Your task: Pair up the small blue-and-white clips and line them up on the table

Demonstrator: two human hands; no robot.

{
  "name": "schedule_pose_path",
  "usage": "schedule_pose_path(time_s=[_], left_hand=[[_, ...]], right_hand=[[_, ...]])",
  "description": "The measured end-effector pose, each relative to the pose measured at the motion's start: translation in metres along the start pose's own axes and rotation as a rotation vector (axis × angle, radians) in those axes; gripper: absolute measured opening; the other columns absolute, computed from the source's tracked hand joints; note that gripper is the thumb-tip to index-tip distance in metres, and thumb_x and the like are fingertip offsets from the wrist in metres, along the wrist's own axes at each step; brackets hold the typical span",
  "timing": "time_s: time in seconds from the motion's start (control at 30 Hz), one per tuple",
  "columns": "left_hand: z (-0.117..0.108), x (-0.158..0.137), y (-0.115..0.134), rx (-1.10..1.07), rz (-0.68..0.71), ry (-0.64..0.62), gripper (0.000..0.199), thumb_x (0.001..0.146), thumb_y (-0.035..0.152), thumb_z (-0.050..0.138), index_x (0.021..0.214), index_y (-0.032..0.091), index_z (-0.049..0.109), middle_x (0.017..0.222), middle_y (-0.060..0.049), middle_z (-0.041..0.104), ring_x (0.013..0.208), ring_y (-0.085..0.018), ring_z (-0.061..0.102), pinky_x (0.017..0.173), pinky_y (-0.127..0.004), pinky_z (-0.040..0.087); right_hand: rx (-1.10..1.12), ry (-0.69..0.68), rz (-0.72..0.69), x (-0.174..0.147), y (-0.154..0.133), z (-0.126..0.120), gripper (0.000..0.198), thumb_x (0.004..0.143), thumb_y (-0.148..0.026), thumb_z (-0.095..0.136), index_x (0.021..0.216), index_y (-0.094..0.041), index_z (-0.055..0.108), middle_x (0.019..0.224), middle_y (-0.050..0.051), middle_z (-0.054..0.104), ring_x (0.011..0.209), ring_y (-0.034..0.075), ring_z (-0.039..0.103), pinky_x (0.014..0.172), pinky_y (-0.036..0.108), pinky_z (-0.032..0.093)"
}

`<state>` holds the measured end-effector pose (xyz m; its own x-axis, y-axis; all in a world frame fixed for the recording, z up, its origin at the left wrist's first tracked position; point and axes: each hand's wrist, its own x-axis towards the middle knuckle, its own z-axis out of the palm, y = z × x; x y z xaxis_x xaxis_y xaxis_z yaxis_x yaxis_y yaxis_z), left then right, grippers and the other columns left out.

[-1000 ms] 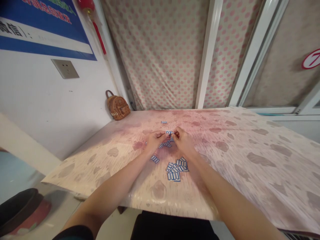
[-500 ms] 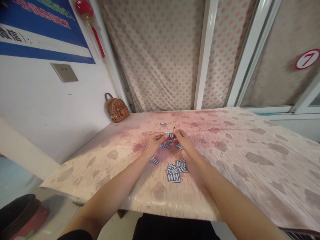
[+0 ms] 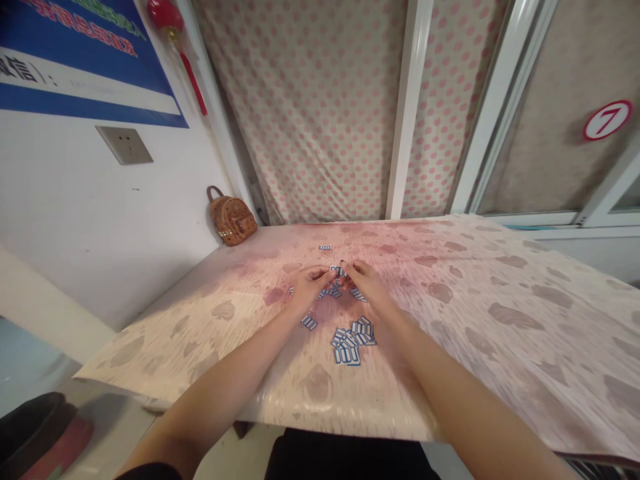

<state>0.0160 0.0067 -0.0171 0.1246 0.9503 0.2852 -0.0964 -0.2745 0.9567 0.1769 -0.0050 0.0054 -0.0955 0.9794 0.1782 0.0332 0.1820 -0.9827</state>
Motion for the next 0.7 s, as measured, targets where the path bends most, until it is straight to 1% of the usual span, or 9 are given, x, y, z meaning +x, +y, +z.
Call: schedule_pose_path(time_s=[0.13, 0.2, 0.3, 0.37, 0.43, 0.5, 0.53, 0.6, 0.7], left_hand=[[-0.001, 0.001, 0.000, 0.029, -0.015, 0.009, 0.034, 0.071, 0.047, 0.077, 0.082, 0.015, 0.076, 0.075, -0.005, 0.073, 0.067, -0.015, 0.064, 0.062, -0.025, 0.050], [-0.002, 0.002, 0.000, 0.047, -0.002, 0.029, 0.031, 0.071, 0.044, 0.076, 0.082, 0.015, 0.076, 0.075, -0.005, 0.072, 0.066, -0.015, 0.062, 0.061, -0.024, 0.048], [-0.004, 0.003, 0.001, 0.056, 0.011, 0.049, 0.025, 0.073, 0.038, 0.074, 0.081, 0.015, 0.076, 0.074, -0.004, 0.072, 0.064, -0.014, 0.060, 0.060, -0.024, 0.046], [-0.007, 0.005, 0.003, 0.071, 0.033, 0.078, 0.020, 0.073, 0.034, 0.073, 0.079, 0.015, 0.076, 0.071, -0.003, 0.071, 0.062, -0.013, 0.059, 0.059, -0.023, 0.045], [-0.012, 0.007, 0.005, 0.080, 0.045, 0.126, 0.016, 0.073, 0.030, 0.073, 0.076, 0.014, 0.075, 0.067, -0.002, 0.069, 0.059, -0.012, 0.057, 0.057, -0.022, 0.043], [-0.018, 0.009, 0.008, 0.071, 0.033, 0.176, 0.015, 0.073, 0.028, 0.072, 0.075, 0.014, 0.075, 0.064, -0.001, 0.068, 0.056, -0.011, 0.055, 0.055, -0.022, 0.042], [-0.021, 0.010, 0.010, 0.062, 0.024, 0.196, 0.015, 0.073, 0.028, 0.072, 0.076, 0.014, 0.075, 0.064, -0.001, 0.068, 0.056, -0.011, 0.055, 0.054, -0.021, 0.042], [-0.026, 0.012, 0.013, 0.051, 0.013, 0.227, 0.014, 0.072, 0.028, 0.072, 0.074, 0.014, 0.074, 0.062, -0.001, 0.067, 0.055, -0.011, 0.055, 0.053, -0.021, 0.043], [-0.029, 0.012, 0.017, 0.051, -0.002, 0.242, 0.015, 0.071, 0.029, 0.075, 0.070, 0.014, 0.073, 0.060, -0.001, 0.066, 0.055, -0.011, 0.056, 0.052, -0.020, 0.044]], right_hand=[[-0.177, -0.022, -0.164, 0.000, 0.003, -0.001, 0.020, 0.080, -0.039, 0.062, 0.073, -0.022, 0.054, 0.062, 0.000, 0.065, 0.052, 0.014, 0.059, 0.057, 0.028, 0.047], [-0.232, 0.001, -0.194, -0.001, 0.005, 0.001, 0.016, 0.082, -0.035, 0.057, 0.073, -0.023, 0.052, 0.061, -0.001, 0.066, 0.051, 0.014, 0.058, 0.056, 0.028, 0.047], [-0.288, -0.031, -0.206, 0.001, 0.008, 0.000, 0.015, 0.085, -0.032, 0.053, 0.073, -0.023, 0.051, 0.063, 0.000, 0.067, 0.053, 0.014, 0.060, 0.058, 0.027, 0.047], [-0.350, -0.037, -0.179, 0.006, 0.010, -0.008, 0.014, 0.086, -0.031, 0.050, 0.076, -0.022, 0.054, 0.068, 0.001, 0.069, 0.057, 0.014, 0.062, 0.060, 0.026, 0.048], [-0.511, 0.021, -0.120, 0.011, 0.012, -0.021, 0.012, 0.087, -0.026, 0.049, 0.081, -0.021, 0.058, 0.074, 0.003, 0.072, 0.064, 0.014, 0.065, 0.062, 0.025, 0.047], [-0.838, 0.130, -0.033, 0.016, 0.015, -0.038, 0.008, 0.082, -0.020, 0.053, 0.079, -0.020, 0.060, 0.076, 0.004, 0.072, 0.070, 0.015, 0.065, 0.060, 0.023, 0.043], [-0.981, 0.148, 0.016, 0.017, 0.016, -0.045, 0.007, 0.081, -0.019, 0.055, 0.077, -0.020, 0.061, 0.076, 0.004, 0.072, 0.072, 0.015, 0.065, 0.060, 0.023, 0.041], [-1.094, 0.154, 0.068, 0.018, 0.019, -0.054, 0.006, 0.077, -0.019, 0.060, 0.071, -0.019, 0.061, 0.071, 0.005, 0.069, 0.070, 0.017, 0.064, 0.057, 0.024, 0.037], [-1.123, 0.131, 0.079, 0.017, 0.025, -0.053, 0.012, 0.073, -0.025, 0.069, 0.067, -0.019, 0.060, 0.068, 0.007, 0.067, 0.067, 0.019, 0.062, 0.055, 0.026, 0.035]])
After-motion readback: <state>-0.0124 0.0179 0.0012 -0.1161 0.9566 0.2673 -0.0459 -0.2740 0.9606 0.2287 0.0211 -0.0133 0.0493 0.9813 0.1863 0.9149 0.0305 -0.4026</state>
